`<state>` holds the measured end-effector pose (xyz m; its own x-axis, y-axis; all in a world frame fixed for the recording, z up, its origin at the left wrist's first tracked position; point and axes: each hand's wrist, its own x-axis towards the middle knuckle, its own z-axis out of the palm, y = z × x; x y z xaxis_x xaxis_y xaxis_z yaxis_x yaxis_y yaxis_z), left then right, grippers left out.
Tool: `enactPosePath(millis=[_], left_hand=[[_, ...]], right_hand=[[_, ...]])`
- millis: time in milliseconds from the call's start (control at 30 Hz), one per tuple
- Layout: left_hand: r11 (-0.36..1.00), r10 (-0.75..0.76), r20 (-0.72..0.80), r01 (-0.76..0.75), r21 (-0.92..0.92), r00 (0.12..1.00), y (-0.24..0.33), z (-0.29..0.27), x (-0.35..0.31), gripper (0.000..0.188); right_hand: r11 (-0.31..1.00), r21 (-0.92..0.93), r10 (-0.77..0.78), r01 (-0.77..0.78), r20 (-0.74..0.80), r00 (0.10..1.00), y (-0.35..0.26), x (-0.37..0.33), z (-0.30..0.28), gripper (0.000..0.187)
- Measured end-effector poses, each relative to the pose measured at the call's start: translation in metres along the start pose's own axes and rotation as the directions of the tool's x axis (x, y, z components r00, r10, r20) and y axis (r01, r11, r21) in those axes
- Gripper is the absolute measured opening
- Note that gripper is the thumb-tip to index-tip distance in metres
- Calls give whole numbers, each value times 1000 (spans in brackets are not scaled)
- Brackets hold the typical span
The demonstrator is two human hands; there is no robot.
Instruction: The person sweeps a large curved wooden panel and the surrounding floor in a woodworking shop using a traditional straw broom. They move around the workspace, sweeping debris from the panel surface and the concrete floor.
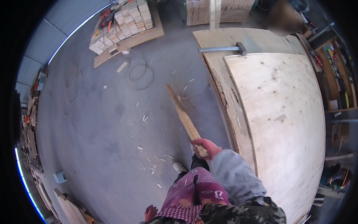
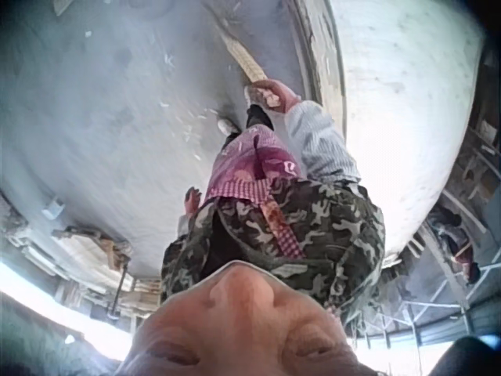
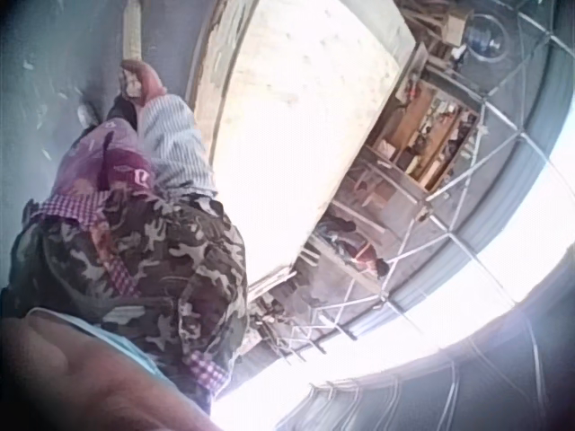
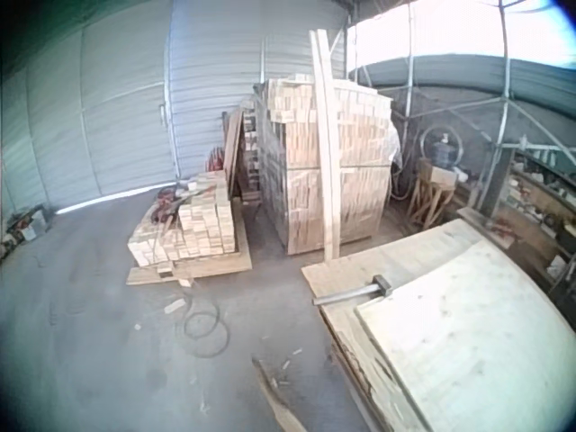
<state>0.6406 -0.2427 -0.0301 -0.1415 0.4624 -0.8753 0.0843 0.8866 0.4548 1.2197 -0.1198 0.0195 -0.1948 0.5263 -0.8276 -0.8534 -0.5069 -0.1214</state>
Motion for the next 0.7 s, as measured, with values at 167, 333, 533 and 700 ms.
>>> enactPosePath(millis=[167,333,533,700], left_hand=[[984,91,64,-100,146,994,78,36,43,41],[903,159,305,-263,340,939,117,48,74,46],[801,145,398,-344,490,906,113,38,84,45],[782,59,426,-307,542,903,90,42,95,41]], right_hand=[[681,-712,-228,169,13,974,58,-173,11,43],[563,-808,-579,174,-236,781,186,-280,4,68],[772,-587,-542,244,-408,734,352,-333,13,58],[932,-141,-357,333,-220,908,392,-391,19,63]])
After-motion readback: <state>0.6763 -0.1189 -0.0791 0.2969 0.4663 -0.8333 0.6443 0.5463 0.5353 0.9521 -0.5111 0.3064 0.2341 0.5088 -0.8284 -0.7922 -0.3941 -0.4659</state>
